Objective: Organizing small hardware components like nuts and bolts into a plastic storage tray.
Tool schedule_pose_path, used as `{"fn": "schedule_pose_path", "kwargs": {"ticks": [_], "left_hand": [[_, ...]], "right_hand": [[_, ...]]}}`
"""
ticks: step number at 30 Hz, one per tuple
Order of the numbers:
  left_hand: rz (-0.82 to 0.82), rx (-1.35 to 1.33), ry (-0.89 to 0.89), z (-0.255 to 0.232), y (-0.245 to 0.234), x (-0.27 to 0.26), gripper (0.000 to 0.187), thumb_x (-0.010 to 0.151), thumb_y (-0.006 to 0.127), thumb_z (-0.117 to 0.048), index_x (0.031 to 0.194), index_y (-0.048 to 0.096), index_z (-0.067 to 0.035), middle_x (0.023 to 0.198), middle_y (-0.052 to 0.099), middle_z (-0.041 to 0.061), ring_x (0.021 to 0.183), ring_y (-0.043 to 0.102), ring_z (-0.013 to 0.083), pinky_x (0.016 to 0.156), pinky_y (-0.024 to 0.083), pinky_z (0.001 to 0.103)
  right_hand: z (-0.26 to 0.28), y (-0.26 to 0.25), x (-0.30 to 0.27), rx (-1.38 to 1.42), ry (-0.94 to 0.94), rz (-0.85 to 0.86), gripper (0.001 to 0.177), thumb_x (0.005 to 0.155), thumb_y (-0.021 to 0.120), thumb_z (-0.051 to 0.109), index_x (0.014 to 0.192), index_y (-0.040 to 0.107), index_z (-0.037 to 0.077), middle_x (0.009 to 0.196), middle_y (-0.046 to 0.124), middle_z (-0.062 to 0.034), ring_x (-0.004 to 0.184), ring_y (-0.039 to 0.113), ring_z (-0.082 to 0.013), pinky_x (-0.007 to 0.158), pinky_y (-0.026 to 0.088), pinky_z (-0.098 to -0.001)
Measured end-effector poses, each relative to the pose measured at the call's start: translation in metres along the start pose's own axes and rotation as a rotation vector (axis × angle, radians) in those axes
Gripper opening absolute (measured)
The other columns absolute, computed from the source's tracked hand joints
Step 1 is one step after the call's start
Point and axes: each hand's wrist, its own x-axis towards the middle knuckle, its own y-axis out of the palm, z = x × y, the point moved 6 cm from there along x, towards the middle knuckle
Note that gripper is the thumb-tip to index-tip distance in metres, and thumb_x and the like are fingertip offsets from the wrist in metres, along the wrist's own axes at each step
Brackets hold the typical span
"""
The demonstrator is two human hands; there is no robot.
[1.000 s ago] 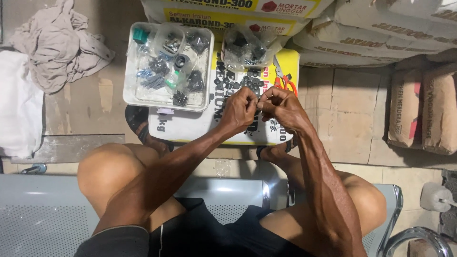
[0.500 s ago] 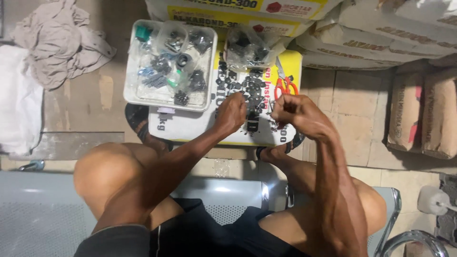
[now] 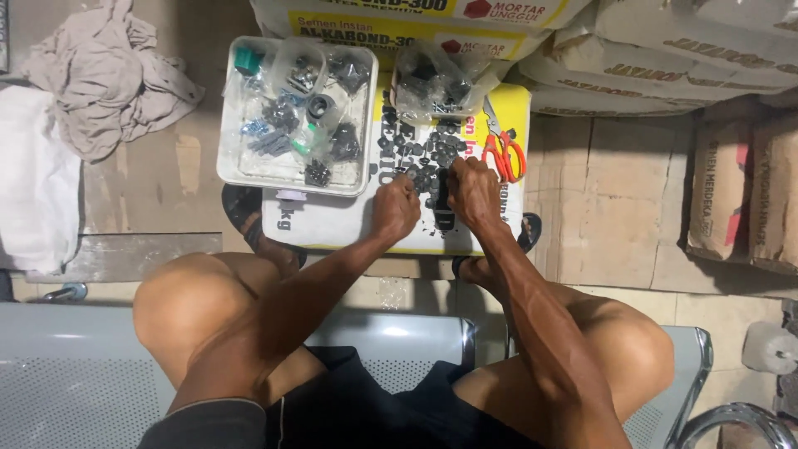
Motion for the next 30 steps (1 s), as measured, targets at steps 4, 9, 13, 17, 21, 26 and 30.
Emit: {"fn": "schedule_pose_path", "kwargs": {"ticks": [4, 9, 13, 17, 21, 26, 30], "left_hand": [[-0.021, -0.003, -0.047, -0.031, -0.028, -0.015, 0.011, 0.087, 0.061, -0.006, 0.09, 0.069, 0.0, 0.069, 0.069, 0.021, 0.072, 0.073, 0.0414, 0.063, 0.058, 0.049], [-0.049, -0.132, -0.143, 0.009, 0.001, -0.004, 0.013, 0.085, 0.063, -0.009, 0.093, 0.07, -0.002, 0.068, 0.07, 0.016, 0.07, 0.073, 0.0384, 0.059, 0.056, 0.046], [-0.037, -0.118, -0.154, 0.006, -0.001, -0.004, 0.012, 0.086, 0.064, -0.01, 0.093, 0.073, -0.006, 0.061, 0.068, 0.008, 0.066, 0.073, 0.0344, 0.059, 0.058, 0.043], [-0.053, -0.288, -0.03, -0.038, -0.028, -0.008, 0.017, 0.092, 0.059, -0.005, 0.106, 0.066, 0.001, 0.08, 0.071, 0.022, 0.079, 0.073, 0.043, 0.062, 0.06, 0.052], [-0.051, -0.391, 0.212, -0.104, -0.067, -0.008, 0.042, 0.101, 0.049, 0.001, 0.143, 0.049, 0.003, 0.13, 0.057, 0.036, 0.13, 0.046, 0.0624, 0.106, 0.044, 0.073], [0.158, -0.528, 0.271, -0.099, -0.039, 0.005, 0.027, 0.103, 0.054, -0.006, 0.127, 0.065, -0.003, 0.09, 0.072, 0.022, 0.077, 0.075, 0.0316, 0.062, 0.063, 0.042], [0.123, -0.447, 0.236, -0.096, -0.04, 0.006, 0.015, 0.098, 0.066, -0.009, 0.108, 0.078, -0.009, 0.08, 0.076, 0.015, 0.072, 0.076, 0.0233, 0.056, 0.06, 0.035]], "right_hand": [[0.019, 0.0, 0.015, 0.027, -0.024, -0.067, 0.015, 0.083, 0.079, 0.016, 0.09, 0.067, 0.013, 0.087, 0.061, -0.0105, 0.086, 0.066, -0.0355, 0.073, 0.054, -0.0489], [0.033, 0.029, 0.038, -0.007, -0.138, -0.087, 0.01, 0.086, 0.075, 0.011, 0.096, 0.073, 0.013, 0.093, 0.064, -0.0113, 0.092, 0.065, -0.032, 0.076, 0.052, -0.0427], [0.024, 0.036, 0.039, 0.025, -0.074, -0.005, 0.003, 0.091, 0.074, 0.011, 0.091, 0.072, 0.013, 0.096, 0.067, -0.0122, 0.095, 0.067, -0.0306, 0.079, 0.053, -0.0418], [0.027, -0.013, 0.04, 0.447, 0.142, 0.145, 0.005, 0.095, 0.07, 0.01, 0.098, 0.068, 0.013, 0.09, 0.068, -0.0097, 0.091, 0.069, -0.0289, 0.076, 0.054, -0.0415], [0.035, -0.071, 0.027, 1.014, 0.367, 0.259, 0.005, 0.098, 0.066, 0.006, 0.103, 0.064, 0.007, 0.088, 0.064, -0.0062, 0.088, 0.064, -0.02, 0.069, 0.05, -0.0291], [0.041, -0.109, 0.007, 1.45, 0.485, 0.276, 0.012, 0.096, 0.064, 0.001, 0.107, 0.061, 0.0, 0.087, 0.061, -0.0059, 0.081, 0.061, -0.0156, 0.067, 0.051, -0.0255], [0.038, -0.124, 0.006, 1.285, 0.425, 0.177, 0.02, 0.096, 0.066, 0.0, 0.116, 0.063, -0.003, 0.089, 0.062, -0.008, 0.084, 0.068, -0.0174, 0.067, 0.053, -0.0232]]}}
